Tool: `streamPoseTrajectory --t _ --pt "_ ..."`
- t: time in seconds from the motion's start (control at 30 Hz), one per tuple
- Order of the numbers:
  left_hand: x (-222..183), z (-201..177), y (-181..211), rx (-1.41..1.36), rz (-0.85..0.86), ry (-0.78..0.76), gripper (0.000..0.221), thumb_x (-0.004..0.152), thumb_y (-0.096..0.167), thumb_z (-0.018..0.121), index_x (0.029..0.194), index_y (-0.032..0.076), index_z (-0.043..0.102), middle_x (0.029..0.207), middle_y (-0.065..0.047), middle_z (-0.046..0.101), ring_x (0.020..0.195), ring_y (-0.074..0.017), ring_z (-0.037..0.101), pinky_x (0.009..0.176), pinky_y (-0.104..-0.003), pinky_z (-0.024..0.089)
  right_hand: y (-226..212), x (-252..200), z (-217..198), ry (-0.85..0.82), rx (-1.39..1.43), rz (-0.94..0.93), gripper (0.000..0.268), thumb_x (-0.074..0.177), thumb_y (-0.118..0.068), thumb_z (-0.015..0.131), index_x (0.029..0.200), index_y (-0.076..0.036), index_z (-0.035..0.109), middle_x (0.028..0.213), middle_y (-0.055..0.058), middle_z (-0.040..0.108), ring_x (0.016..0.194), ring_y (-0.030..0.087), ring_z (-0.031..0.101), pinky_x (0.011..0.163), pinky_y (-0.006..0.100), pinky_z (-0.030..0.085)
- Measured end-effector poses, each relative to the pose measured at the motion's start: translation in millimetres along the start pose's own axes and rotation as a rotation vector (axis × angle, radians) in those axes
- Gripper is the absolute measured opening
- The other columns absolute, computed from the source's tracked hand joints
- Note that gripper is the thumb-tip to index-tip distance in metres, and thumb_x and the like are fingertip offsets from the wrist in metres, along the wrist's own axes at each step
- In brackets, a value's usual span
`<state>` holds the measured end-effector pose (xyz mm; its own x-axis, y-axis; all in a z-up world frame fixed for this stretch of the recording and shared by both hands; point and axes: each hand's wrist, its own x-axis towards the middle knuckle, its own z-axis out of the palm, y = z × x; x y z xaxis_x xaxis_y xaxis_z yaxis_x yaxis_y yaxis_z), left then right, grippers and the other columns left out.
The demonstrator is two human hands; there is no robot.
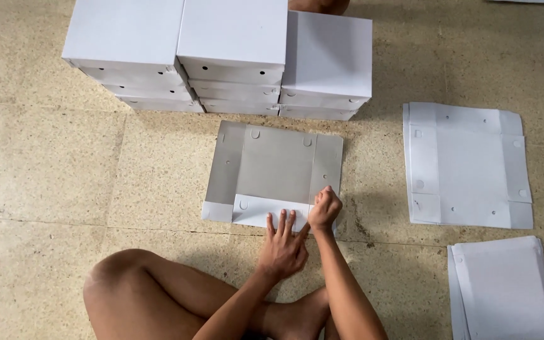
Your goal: Assembling a cardboard box by folding along creases and tucking flaps into place.
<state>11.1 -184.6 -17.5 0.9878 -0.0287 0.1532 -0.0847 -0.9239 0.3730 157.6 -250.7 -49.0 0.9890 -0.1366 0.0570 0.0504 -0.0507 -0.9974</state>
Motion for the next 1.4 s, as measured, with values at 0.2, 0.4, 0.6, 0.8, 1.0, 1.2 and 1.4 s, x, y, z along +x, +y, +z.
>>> streamPoseTrajectory --t 0.2,0.4,0.6,0.8,1.0,1.2,1.4 --pt "5 -15 6 0.007 -0.021 0.143 0.063 0.082 0.029 0.050 0.144 0.023 0.054 0.141 -0.026 0.049 0.136 -0.0499 0.043 0.108 -0.073 0.025 -95 -1 6 0.094 0.343 -0.263 0.051 0.108 -0.020 0.036 0.059 -0.016 0.026 0.049 -0.002 0.014 0.039 0.008 0.015 0.034 0.020 0.017" --pt "2 -4 4 -0.006 -0.035 0.094 0.058 0.082 0.029 0.049 0.140 0.021 0.058 0.144 -0.027 0.047 0.139 -0.0506 0.039 0.109 -0.074 0.023 -45 2 10 0.118 0.147 -0.319 0.048 0.108 -0.017 0.034 0.060 -0.015 0.029 0.050 -0.004 0.020 0.038 0.007 0.019 0.035 0.020 0.019" --pt "-3 15 0 -0.018 -0.005 0.253 0.065 0.078 0.023 0.049 0.138 -0.003 0.051 0.143 -0.028 0.050 0.139 -0.0482 0.042 0.116 -0.067 0.019 15 -7 0 -0.076 -0.470 -0.294 0.040 0.101 -0.014 0.047 0.063 -0.003 0.045 0.049 0.021 0.041 0.045 0.031 0.043 0.045 0.038 0.035" --pt "-13 -8 -51 -0.560 -0.169 0.592 0.019 0.087 0.005 0.051 0.097 0.014 0.066 0.101 -0.004 0.066 0.101 -0.0247 0.067 0.089 -0.038 0.054 -35 -25 13 -0.208 -0.922 -0.559 0.041 0.102 -0.018 0.054 0.061 -0.014 0.052 0.046 0.004 0.052 0.040 0.023 0.055 0.045 0.032 0.046" --pt "10 -68 -138 -0.188 -0.213 0.725 0.044 0.096 0.025 0.053 0.056 0.023 0.037 0.045 0.004 0.032 0.036 -0.0214 0.041 0.040 -0.030 0.037 -24 -26 14 -0.282 -1.021 -0.439 0.042 0.104 -0.027 0.049 0.063 -0.017 0.053 0.050 0.000 0.057 0.045 0.021 0.057 0.048 0.031 0.047" --pt "17 -29 -172 0.096 0.095 0.601 0.031 0.086 0.026 0.066 0.061 0.017 0.050 0.055 -0.002 0.045 0.058 -0.0229 0.053 0.059 -0.037 0.044 -22 -26 15 -0.288 -1.044 -0.440 0.040 0.102 -0.030 0.050 0.064 -0.017 0.051 0.051 0.004 0.057 0.049 0.028 0.063 0.049 0.040 0.049" --pt "23 -32 -170 0.125 -0.012 0.329 0.021 0.089 0.026 0.061 0.073 0.012 0.056 0.072 -0.007 0.051 0.080 -0.0267 0.055 0.074 -0.038 0.042 -26 -23 19 -0.256 -1.080 -0.533 0.036 0.095 -0.028 0.056 0.061 -0.019 0.048 0.047 0.002 0.053 0.045 0.026 0.062 0.046 0.037 0.049"
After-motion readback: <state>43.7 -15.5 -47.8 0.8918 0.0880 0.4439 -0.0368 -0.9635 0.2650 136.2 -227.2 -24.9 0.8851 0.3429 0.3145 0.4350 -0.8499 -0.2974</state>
